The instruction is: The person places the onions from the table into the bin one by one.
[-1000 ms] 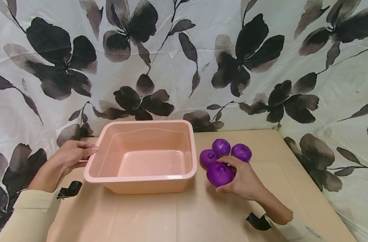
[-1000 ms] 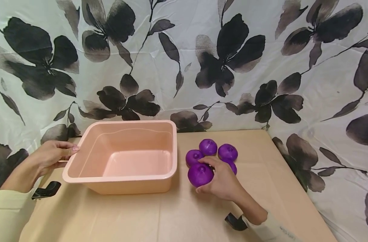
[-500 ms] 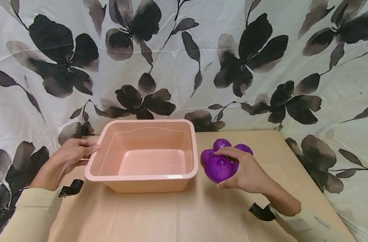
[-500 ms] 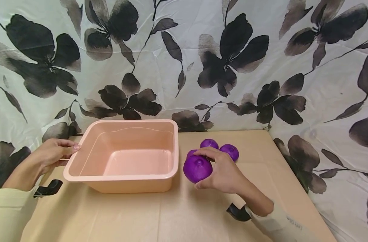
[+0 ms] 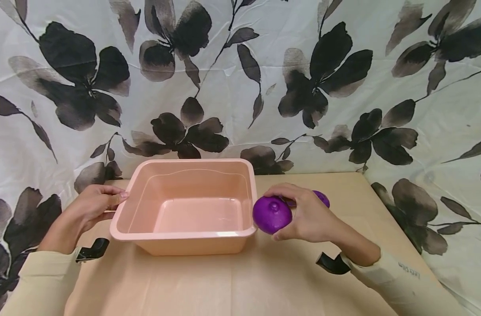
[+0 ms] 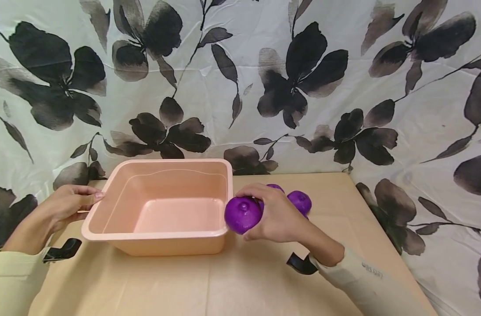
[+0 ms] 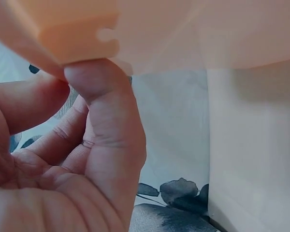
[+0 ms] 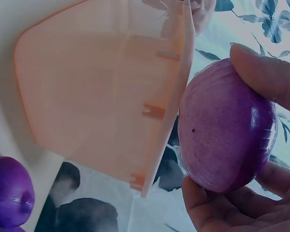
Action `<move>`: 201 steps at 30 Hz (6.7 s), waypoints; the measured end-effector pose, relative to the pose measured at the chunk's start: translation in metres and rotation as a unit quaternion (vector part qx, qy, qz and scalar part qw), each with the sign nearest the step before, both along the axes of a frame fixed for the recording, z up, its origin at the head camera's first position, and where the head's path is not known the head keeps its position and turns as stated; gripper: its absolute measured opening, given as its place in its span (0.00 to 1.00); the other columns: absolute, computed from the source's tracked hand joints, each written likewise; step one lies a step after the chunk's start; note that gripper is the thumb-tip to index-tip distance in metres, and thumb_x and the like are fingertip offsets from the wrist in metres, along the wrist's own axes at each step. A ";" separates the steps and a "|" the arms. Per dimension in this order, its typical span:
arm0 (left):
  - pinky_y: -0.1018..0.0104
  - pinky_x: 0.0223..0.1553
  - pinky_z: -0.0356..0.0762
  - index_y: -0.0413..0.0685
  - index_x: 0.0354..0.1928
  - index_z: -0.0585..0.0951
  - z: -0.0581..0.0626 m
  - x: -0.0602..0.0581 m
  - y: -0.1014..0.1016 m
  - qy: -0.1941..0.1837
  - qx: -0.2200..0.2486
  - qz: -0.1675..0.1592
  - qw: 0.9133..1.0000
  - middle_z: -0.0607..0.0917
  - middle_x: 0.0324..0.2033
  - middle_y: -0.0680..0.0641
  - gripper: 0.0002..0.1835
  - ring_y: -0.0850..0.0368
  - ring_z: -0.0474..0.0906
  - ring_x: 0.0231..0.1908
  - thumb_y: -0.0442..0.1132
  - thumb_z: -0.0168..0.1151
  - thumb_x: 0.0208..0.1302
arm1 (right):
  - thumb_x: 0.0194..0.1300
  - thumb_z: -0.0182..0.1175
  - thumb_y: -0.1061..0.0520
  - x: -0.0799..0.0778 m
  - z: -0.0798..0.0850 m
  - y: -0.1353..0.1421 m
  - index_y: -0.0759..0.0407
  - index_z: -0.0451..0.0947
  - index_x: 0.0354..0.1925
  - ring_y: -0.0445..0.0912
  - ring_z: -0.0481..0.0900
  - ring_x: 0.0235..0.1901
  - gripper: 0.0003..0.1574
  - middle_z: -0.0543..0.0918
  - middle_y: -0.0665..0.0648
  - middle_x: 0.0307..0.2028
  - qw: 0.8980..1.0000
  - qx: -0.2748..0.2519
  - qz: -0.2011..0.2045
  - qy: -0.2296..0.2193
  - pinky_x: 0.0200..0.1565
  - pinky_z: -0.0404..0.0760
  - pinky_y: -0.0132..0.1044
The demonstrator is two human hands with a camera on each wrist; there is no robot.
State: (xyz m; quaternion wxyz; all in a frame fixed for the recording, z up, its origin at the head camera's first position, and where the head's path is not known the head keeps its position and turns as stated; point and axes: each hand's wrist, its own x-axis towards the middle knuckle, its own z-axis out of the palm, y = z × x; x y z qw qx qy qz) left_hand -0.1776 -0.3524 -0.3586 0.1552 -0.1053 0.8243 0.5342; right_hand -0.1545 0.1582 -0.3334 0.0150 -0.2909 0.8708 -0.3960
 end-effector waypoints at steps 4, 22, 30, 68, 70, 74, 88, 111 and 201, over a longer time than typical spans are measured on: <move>0.66 0.40 0.87 0.35 0.55 0.81 0.001 0.001 -0.001 0.004 0.005 -0.003 1.000 0.84 0.32 0.59 0.13 0.64 0.83 0.36 0.37 0.59 0.76 | 0.31 0.88 0.57 -0.001 0.007 -0.010 0.43 0.81 0.58 0.44 0.81 0.56 0.51 0.82 0.45 0.57 1.000 0.009 0.009 0.009 0.53 0.85 0.41; 0.65 0.40 0.88 0.29 0.60 0.77 0.002 0.002 0.002 0.004 -0.037 0.015 0.999 0.83 0.34 0.56 0.21 0.61 0.82 0.37 0.40 0.60 0.76 | 0.31 0.89 0.54 -0.024 0.018 -0.052 0.46 0.80 0.62 0.49 0.79 0.60 0.56 0.82 0.49 0.59 0.995 0.026 0.078 0.057 0.56 0.84 0.52; 0.66 0.40 0.87 0.28 0.61 0.77 0.001 0.000 0.004 0.008 -0.030 0.019 0.999 0.83 0.35 0.56 0.21 0.62 0.82 0.37 0.39 0.60 0.77 | 0.33 0.87 0.56 -0.036 0.023 -0.064 0.49 0.79 0.62 0.48 0.79 0.59 0.54 0.84 0.47 0.58 0.992 0.046 0.098 0.071 0.58 0.83 0.53; 0.67 0.39 0.87 0.28 0.60 0.77 0.000 -0.002 0.013 0.022 -0.013 0.025 0.999 0.83 0.32 0.57 0.20 0.64 0.83 0.35 0.40 0.59 0.77 | 0.36 0.88 0.58 -0.091 0.034 -0.150 0.52 0.79 0.62 0.49 0.80 0.56 0.52 0.82 0.52 0.58 0.983 0.028 0.181 0.018 0.57 0.83 0.40; 0.67 0.39 0.87 0.28 0.59 0.77 0.000 -0.003 0.014 0.023 -0.012 0.024 0.999 0.83 0.33 0.57 0.20 0.64 0.83 0.35 0.40 0.59 0.77 | 0.36 0.88 0.59 -0.093 0.034 -0.154 0.53 0.78 0.62 0.48 0.80 0.56 0.52 0.82 0.52 0.58 0.982 0.026 0.186 0.013 0.57 0.83 0.39; 0.68 0.39 0.87 0.30 0.57 0.78 0.002 -0.003 0.015 0.026 -0.009 0.021 0.999 0.83 0.33 0.57 0.18 0.63 0.83 0.36 0.39 0.59 0.77 | 0.35 0.88 0.59 -0.094 0.034 -0.161 0.54 0.79 0.63 0.48 0.80 0.57 0.53 0.82 0.52 0.59 0.982 0.029 0.188 0.012 0.57 0.82 0.38; 0.66 0.39 0.87 0.31 0.58 0.78 0.001 0.003 0.007 0.023 -0.015 0.032 0.999 0.83 0.33 0.57 0.19 0.64 0.82 0.36 0.41 0.59 0.77 | 0.36 0.88 0.55 -0.110 0.030 -0.198 0.51 0.79 0.63 0.47 0.82 0.57 0.53 0.83 0.51 0.57 0.984 0.071 0.164 0.019 0.57 0.81 0.37; 0.66 0.39 0.87 0.30 0.57 0.78 -0.001 0.005 0.008 0.019 0.004 0.033 0.999 0.83 0.33 0.56 0.17 0.63 0.82 0.36 0.39 0.58 0.77 | 0.35 0.87 0.58 -0.136 -0.013 -0.244 0.59 0.79 0.62 0.50 0.82 0.57 0.52 0.86 0.58 0.56 0.980 0.094 0.174 0.007 0.61 0.80 0.39; 0.67 0.41 0.87 0.30 0.62 0.76 0.002 0.007 0.012 0.015 -0.054 0.039 0.998 0.82 0.41 0.49 0.22 0.58 0.81 0.40 0.43 0.57 0.78 | 0.55 0.80 0.45 -0.106 0.030 -0.228 0.54 0.74 0.68 0.50 0.77 0.66 0.46 0.80 0.53 0.66 0.962 0.150 0.220 -0.055 0.66 0.78 0.39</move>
